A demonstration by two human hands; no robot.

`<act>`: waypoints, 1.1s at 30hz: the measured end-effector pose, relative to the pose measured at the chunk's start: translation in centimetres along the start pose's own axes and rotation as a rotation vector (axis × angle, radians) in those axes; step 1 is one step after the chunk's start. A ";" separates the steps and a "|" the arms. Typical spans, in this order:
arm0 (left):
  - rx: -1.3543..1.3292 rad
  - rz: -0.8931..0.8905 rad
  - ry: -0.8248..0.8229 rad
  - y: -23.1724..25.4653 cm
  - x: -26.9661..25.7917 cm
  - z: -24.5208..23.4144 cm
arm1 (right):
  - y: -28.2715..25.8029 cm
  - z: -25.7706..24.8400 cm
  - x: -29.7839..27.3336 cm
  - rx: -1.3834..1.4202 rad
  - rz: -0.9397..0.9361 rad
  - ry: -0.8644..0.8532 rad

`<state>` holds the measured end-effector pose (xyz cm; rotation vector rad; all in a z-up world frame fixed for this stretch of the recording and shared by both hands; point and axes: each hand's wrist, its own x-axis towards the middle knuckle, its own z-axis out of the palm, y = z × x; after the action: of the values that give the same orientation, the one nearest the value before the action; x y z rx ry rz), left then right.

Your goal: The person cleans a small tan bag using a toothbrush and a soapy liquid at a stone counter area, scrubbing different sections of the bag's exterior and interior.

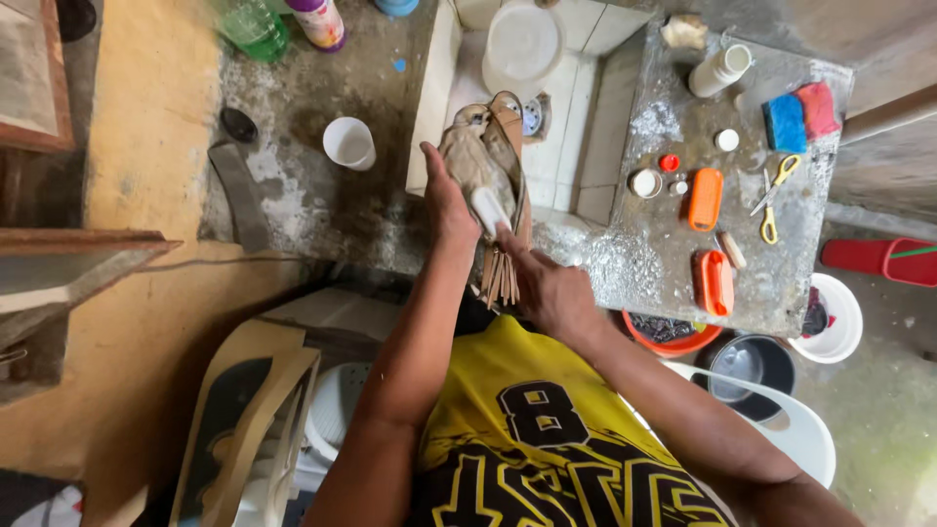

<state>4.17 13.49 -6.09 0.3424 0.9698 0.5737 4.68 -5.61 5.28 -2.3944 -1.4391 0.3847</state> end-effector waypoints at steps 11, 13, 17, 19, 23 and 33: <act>0.077 0.040 0.001 -0.7 -1.2 1.1 | 2.0 0.0 -1.5 0.036 0.116 -0.086; 0.231 0.186 -0.038 -2.7 -0.9 0.2 | 1.9 0.5 -0.7 0.103 0.078 -0.028; 0.283 -0.097 -0.016 -3.9 -0.9 -0.6 | 2.7 1.3 5.0 0.153 -0.004 0.177; 0.223 -0.089 0.000 -3.1 0.9 0.6 | 1.7 1.2 0.0 0.208 0.030 0.140; 0.160 0.021 0.033 -1.3 -0.1 -0.3 | 2.1 0.2 -3.8 0.202 0.134 -0.041; 0.069 -0.013 -0.143 -0.4 -1.9 0.5 | 4.9 -2.8 3.3 0.529 0.163 0.148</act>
<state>3.89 12.06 -4.72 0.4331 0.8544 0.4981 11.22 -5.28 5.66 -2.0571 -0.9347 0.5379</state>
